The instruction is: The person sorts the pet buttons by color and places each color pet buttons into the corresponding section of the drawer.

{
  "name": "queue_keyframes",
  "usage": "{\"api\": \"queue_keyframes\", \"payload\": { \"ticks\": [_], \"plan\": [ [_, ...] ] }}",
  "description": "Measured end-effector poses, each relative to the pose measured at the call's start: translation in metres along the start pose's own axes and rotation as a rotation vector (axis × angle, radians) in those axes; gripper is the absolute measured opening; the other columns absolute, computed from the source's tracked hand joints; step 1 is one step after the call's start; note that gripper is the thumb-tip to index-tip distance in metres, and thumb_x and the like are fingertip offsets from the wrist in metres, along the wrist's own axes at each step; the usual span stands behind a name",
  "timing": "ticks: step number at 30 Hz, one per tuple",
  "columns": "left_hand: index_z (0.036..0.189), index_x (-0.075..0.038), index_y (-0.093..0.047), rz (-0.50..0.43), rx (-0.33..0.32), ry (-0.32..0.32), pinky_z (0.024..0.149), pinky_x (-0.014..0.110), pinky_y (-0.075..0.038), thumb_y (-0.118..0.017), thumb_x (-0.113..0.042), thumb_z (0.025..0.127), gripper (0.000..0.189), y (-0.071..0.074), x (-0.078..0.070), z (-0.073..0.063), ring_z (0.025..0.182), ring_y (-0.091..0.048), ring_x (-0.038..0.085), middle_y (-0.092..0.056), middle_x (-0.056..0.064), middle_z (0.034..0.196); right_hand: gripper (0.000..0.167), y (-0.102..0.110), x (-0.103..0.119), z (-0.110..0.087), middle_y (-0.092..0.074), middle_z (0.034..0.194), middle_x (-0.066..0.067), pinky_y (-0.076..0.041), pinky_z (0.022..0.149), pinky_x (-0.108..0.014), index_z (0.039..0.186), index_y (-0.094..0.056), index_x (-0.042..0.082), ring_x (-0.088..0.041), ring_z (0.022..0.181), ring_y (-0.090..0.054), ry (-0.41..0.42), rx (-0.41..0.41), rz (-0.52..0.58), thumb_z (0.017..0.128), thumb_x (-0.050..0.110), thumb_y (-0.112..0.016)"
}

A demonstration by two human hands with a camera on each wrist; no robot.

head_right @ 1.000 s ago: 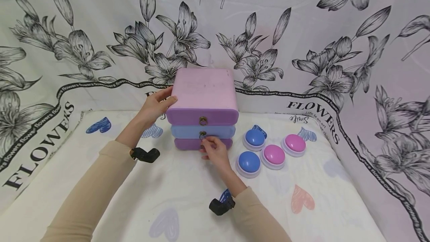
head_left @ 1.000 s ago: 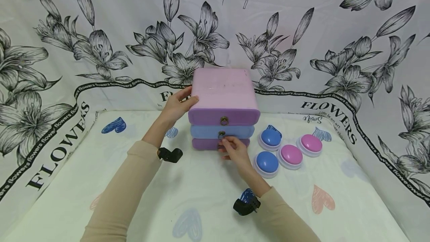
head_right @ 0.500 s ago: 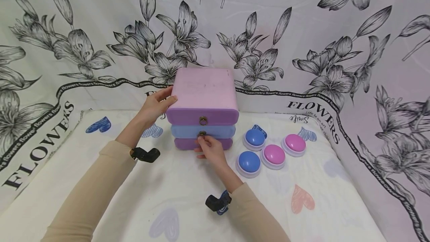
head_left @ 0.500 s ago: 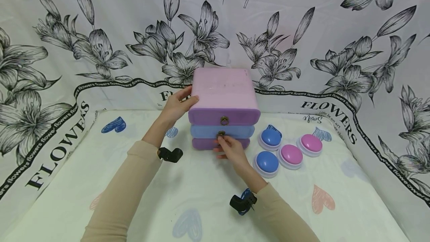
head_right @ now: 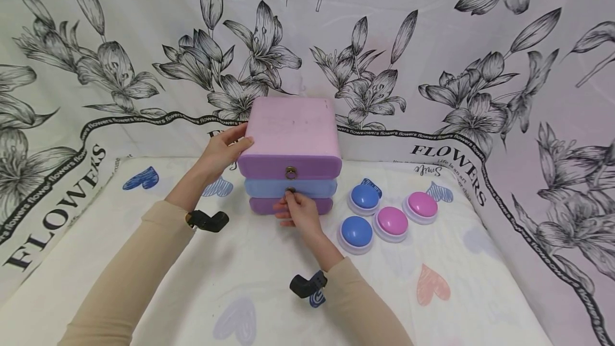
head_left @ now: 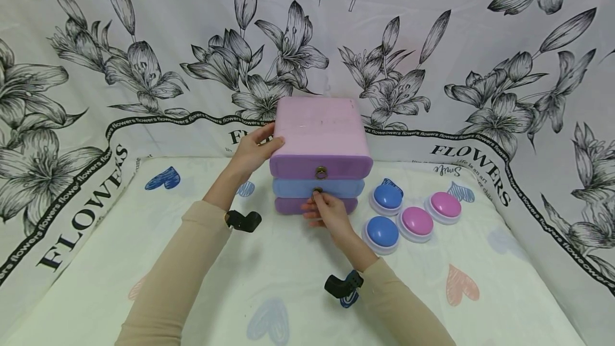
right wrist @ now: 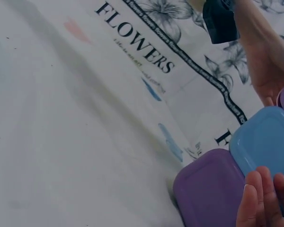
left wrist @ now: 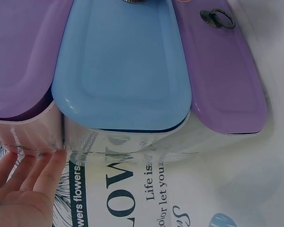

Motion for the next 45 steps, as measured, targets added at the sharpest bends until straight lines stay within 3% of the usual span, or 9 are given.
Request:
{"api": "queue_keyframes", "payload": {
  "ticks": [10, 18, 28, 45],
  "plan": [
    [0.143, -0.019, -0.036, -0.001, 0.008, 0.002, 0.097, 0.035, -0.044, -0.066, -0.036, 0.084, 0.068, 0.000, -0.001, 0.000, 0.123, -0.046, 0.018, -0.037, 0.001, 0.144, 0.045, 0.003, 0.001, 0.000, -0.070, 0.082, -0.004, -0.054, 0.055, -0.025, 0.105, -0.062, -0.004, -0.010, 0.063, -0.066, 0.007, 0.012, -0.043, 0.095, 0.038, -0.048],
    [0.142, -0.019, -0.036, 0.010, 0.007, 0.002, 0.098, 0.036, -0.044, -0.065, -0.036, 0.085, 0.066, 0.000, -0.002, 0.001, 0.122, -0.047, 0.019, -0.037, 0.002, 0.144, 0.039, 0.001, 0.012, -0.009, -0.070, 0.083, -0.009, -0.055, 0.055, -0.027, 0.106, -0.059, -0.008, -0.013, 0.063, -0.066, -0.005, 0.046, -0.082, 0.099, 0.027, -0.044],
    [0.142, -0.020, -0.038, 0.004, -0.002, 0.011, 0.096, 0.035, -0.045, -0.066, -0.037, 0.084, 0.066, 0.001, 0.000, 0.002, 0.121, -0.048, 0.017, -0.039, 0.000, 0.143, 0.040, 0.004, 0.001, -0.006, -0.070, 0.087, -0.010, -0.055, 0.055, -0.027, 0.104, -0.062, -0.002, -0.013, 0.064, -0.066, 0.013, 0.021, -0.079, 0.097, 0.034, -0.046],
    [0.142, -0.020, -0.037, 0.016, -0.004, 0.013, 0.096, 0.034, -0.045, -0.066, -0.039, 0.084, 0.068, 0.001, 0.000, 0.001, 0.123, -0.046, 0.017, -0.038, 0.000, 0.144, 0.038, 0.009, 0.008, -0.019, -0.070, 0.089, -0.008, -0.056, 0.058, -0.031, 0.109, -0.063, -0.001, -0.017, 0.070, -0.067, 0.070, 0.035, -0.175, 0.096, 0.032, -0.048]
  ]
}}
Point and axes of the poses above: each hand's wrist, its own z-axis towards the middle knuckle, its own y-axis out of the back of the hand, x = y × z, the point moved 9 cm from there along z, towards the middle knuckle
